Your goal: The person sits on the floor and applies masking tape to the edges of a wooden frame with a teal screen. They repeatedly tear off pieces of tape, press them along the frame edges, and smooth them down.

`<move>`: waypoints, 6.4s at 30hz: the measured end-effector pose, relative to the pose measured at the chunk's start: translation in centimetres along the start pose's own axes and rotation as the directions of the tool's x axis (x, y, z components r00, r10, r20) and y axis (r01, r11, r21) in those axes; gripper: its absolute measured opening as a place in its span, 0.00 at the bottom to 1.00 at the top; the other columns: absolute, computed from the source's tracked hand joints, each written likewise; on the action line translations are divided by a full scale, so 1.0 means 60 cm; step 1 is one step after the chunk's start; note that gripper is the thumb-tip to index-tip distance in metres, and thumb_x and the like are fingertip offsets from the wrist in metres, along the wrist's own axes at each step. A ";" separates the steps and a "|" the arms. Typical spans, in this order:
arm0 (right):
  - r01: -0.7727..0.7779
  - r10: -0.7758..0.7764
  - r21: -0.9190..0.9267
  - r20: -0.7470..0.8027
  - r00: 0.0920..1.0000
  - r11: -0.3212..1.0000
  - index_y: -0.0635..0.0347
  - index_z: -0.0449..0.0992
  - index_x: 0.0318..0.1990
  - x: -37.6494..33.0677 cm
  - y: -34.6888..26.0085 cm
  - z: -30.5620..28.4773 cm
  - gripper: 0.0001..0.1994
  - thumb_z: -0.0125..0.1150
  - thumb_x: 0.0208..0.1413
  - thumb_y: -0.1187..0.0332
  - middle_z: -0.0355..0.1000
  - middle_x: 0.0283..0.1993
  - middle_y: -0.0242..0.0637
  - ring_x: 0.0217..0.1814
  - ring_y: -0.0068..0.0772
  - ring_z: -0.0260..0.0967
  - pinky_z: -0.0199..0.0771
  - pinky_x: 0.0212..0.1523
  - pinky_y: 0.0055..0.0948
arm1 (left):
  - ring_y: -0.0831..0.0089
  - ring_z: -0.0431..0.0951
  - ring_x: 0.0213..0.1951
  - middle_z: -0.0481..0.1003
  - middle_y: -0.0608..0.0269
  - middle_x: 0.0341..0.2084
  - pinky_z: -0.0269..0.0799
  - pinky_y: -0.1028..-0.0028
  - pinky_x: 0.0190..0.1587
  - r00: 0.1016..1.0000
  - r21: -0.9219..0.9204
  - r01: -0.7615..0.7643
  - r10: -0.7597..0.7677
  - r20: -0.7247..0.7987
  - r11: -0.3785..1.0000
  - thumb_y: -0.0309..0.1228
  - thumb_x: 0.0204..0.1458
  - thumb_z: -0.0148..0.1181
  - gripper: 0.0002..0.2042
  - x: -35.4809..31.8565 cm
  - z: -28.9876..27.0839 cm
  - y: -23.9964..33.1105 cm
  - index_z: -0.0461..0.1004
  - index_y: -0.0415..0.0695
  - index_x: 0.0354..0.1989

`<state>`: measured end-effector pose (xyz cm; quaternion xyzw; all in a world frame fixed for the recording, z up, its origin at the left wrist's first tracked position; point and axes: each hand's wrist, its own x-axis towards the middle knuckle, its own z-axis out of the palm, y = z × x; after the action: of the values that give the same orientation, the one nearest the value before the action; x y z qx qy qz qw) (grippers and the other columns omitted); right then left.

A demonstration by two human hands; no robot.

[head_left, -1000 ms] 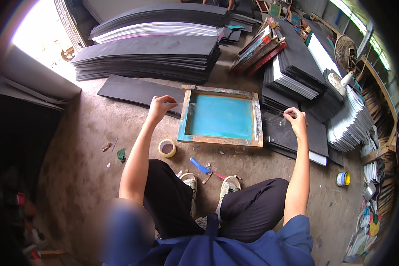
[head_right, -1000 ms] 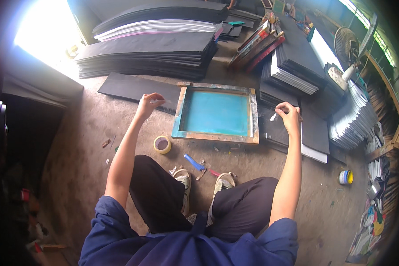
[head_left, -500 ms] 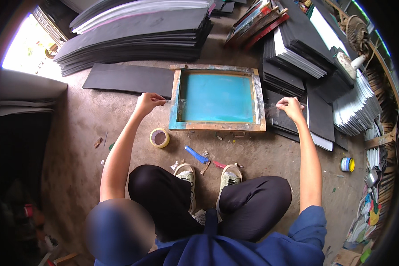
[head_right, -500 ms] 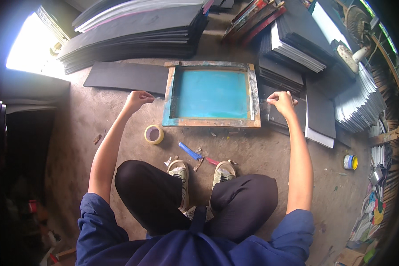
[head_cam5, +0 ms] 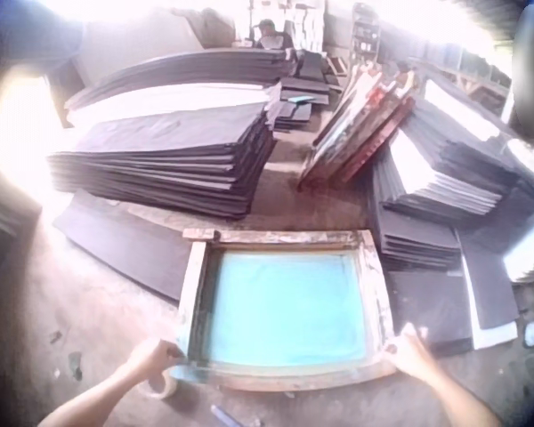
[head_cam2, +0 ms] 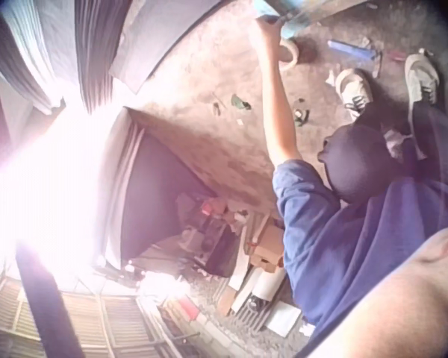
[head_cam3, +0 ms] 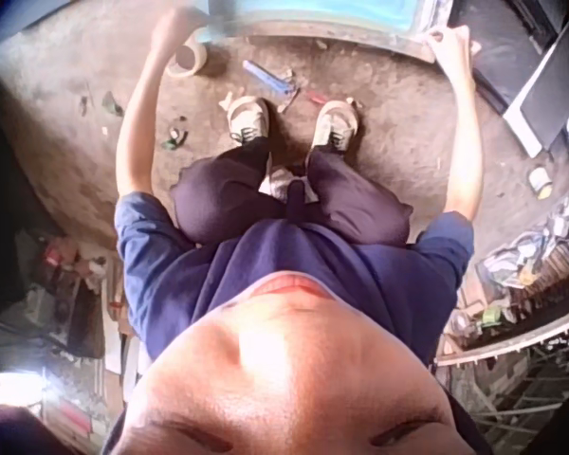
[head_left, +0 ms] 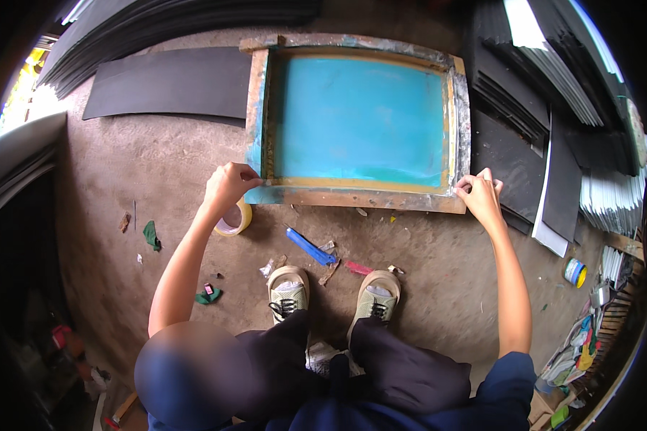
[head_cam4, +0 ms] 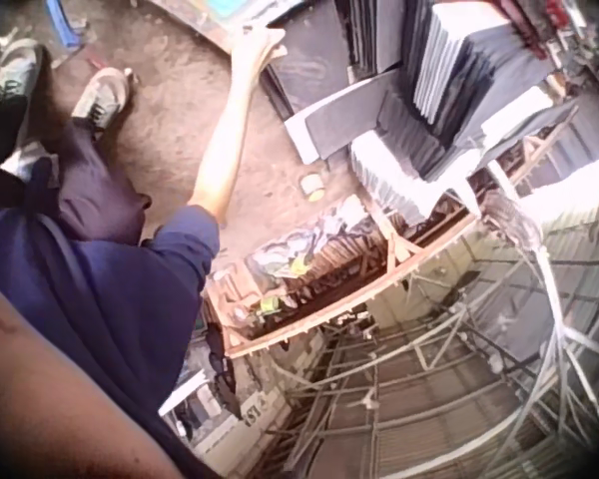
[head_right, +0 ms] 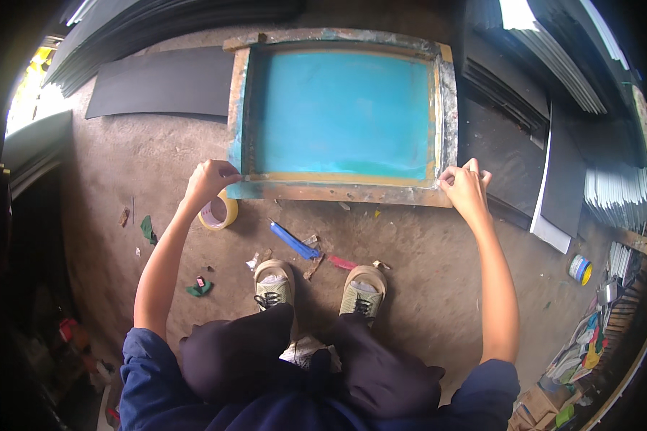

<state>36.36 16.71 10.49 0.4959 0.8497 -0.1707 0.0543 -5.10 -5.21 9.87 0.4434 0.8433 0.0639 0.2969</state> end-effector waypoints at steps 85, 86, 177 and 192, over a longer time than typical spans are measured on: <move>0.040 -0.110 -0.518 -0.106 0.988 0.855 0.59 0.73 0.34 0.027 -0.038 0.083 0.15 0.68 0.36 0.65 0.58 0.41 0.36 0.50 0.35 0.54 0.53 0.51 0.46 | 0.71 0.69 0.39 0.73 0.63 0.27 0.56 0.66 0.44 0.974 0.742 -0.022 0.181 -0.135 0.670 0.28 0.43 0.55 0.04 0.062 0.122 0.029 0.77 0.47 0.24; 0.042 -0.113 -0.517 -0.106 0.988 0.855 0.58 0.72 0.34 0.029 -0.039 0.083 0.16 0.68 0.36 0.66 0.58 0.41 0.36 0.50 0.35 0.55 0.54 0.51 0.45 | 0.70 0.70 0.38 0.73 0.62 0.26 0.57 0.67 0.44 0.977 0.752 -0.015 0.170 -0.129 0.659 0.28 0.44 0.54 0.04 0.061 0.125 0.027 0.76 0.46 0.25; 0.690 -0.680 -0.156 0.120 0.724 0.707 0.56 0.60 0.41 0.122 -0.060 0.115 0.31 0.67 0.35 0.47 0.52 0.43 0.38 0.49 0.39 0.50 0.49 0.50 0.41 | 0.57 0.73 0.42 0.75 0.49 0.32 0.58 0.56 0.48 0.857 -0.310 0.223 -0.338 -0.389 0.924 0.46 0.60 0.34 0.21 0.004 0.185 -0.076 0.68 0.44 0.48; 0.792 -0.791 -0.098 0.056 0.609 0.603 0.56 0.59 0.40 0.165 -0.231 0.188 0.33 0.66 0.33 0.44 0.53 0.41 0.39 0.47 0.39 0.52 0.53 0.46 0.42 | 0.53 0.72 0.40 0.74 0.46 0.31 0.54 0.61 0.48 0.886 -0.312 0.161 -0.276 -0.373 0.936 0.45 0.61 0.31 0.21 0.008 0.157 -0.052 0.68 0.41 0.39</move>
<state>18.59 14.75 0.61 0.0647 0.9893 -0.1304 0.0039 -2.28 -8.20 0.82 0.2761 0.9146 0.2369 0.1764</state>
